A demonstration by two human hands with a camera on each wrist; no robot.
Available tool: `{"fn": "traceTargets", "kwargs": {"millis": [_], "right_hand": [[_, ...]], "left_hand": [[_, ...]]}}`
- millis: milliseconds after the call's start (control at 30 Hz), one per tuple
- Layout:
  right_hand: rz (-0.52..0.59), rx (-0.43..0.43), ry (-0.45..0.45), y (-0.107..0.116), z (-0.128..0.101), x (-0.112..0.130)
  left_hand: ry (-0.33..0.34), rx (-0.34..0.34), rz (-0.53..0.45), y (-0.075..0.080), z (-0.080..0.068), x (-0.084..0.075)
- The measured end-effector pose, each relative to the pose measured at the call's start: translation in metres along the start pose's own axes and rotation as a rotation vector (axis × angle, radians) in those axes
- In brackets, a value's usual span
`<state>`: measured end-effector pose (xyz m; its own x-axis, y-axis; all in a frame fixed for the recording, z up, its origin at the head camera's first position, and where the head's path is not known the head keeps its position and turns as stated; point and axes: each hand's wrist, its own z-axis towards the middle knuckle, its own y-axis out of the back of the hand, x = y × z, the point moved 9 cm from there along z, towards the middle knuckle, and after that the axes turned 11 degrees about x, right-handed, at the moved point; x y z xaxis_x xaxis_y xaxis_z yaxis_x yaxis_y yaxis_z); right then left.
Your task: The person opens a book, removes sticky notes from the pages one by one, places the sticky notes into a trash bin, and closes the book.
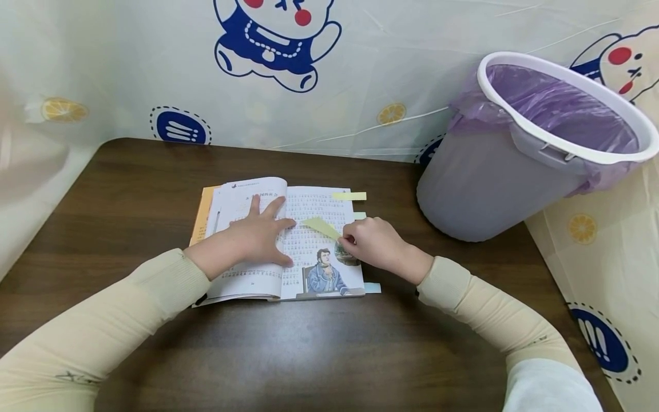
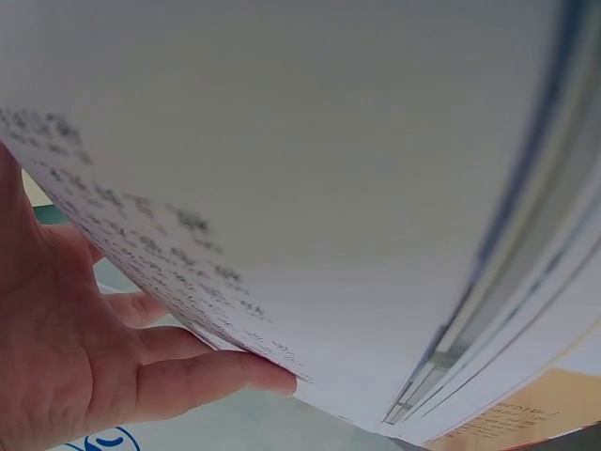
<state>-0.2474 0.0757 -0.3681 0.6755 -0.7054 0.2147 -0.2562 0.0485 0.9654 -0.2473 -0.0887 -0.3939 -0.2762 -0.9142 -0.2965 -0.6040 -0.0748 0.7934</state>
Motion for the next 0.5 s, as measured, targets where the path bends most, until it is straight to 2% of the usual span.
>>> {"fn": "traceTargets", "kwargs": {"millis": [500], "right_hand": [[0.026,-0.035,0.011,0.0040,-0.0045,-0.0017]], "left_hand": [[0.002,0.007,0.005,0.0006,-0.0001,0.0002]]}}
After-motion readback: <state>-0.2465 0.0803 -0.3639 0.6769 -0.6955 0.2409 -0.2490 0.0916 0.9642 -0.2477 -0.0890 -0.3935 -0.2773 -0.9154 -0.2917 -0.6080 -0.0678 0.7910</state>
